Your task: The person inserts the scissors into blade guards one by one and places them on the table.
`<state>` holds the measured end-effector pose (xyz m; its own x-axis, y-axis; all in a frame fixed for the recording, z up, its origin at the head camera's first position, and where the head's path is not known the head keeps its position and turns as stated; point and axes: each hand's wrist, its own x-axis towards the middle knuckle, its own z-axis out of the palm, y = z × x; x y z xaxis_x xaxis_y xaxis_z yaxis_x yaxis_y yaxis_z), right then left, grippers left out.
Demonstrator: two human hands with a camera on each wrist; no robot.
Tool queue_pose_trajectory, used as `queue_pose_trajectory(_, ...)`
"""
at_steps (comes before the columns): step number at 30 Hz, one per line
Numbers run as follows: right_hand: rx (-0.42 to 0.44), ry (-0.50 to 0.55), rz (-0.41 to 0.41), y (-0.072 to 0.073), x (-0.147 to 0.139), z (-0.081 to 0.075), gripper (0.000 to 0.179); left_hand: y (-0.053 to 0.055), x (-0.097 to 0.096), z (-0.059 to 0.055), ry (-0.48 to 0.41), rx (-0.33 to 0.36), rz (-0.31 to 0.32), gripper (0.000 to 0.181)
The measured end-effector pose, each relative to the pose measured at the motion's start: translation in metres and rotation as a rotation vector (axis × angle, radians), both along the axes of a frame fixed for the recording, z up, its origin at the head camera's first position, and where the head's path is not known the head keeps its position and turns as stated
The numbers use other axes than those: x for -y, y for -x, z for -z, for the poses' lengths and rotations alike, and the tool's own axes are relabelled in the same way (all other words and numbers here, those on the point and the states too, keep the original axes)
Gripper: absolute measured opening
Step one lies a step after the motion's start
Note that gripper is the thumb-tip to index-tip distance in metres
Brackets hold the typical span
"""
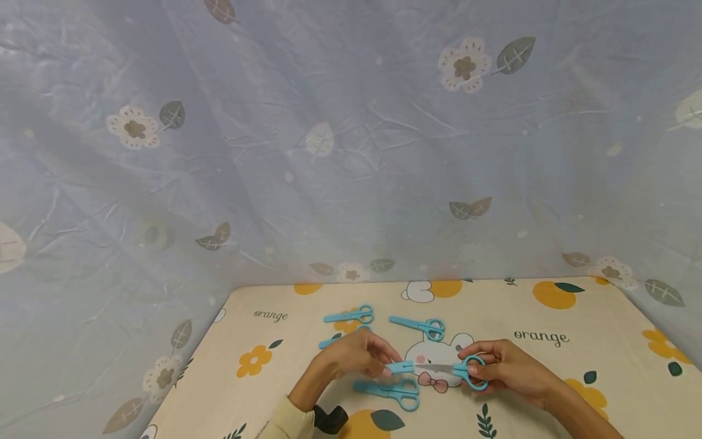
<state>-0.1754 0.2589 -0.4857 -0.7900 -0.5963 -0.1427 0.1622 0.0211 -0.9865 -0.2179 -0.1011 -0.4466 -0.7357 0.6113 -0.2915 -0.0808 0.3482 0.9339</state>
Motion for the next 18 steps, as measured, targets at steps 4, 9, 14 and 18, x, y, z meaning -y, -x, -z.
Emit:
queue_pose_trajectory(4,0.004,0.001,-0.006,0.0006,-0.0006,0.0004,0.033,0.0005,-0.0001,-0.0001,0.002,-0.005,0.007,0.027)
queue_pose_trajectory(9,0.004,-0.003,-0.009,0.0005,0.0003,0.0003,0.034,0.0011,-0.0005,0.0003,0.004,0.0,0.011,0.027)
queue_pose_trajectory(14,-0.001,-0.007,-0.014,-0.0011,0.0013,-0.0022,0.037,0.0003,-0.0007,0.0012,-0.001,-0.008,0.014,0.028)
queue_pose_trajectory(18,-0.007,-0.013,-0.02,-0.0028,0.0017,-0.003,0.042,-0.0014,-0.003,0.0028,-0.015,-0.012,0.016,0.028)
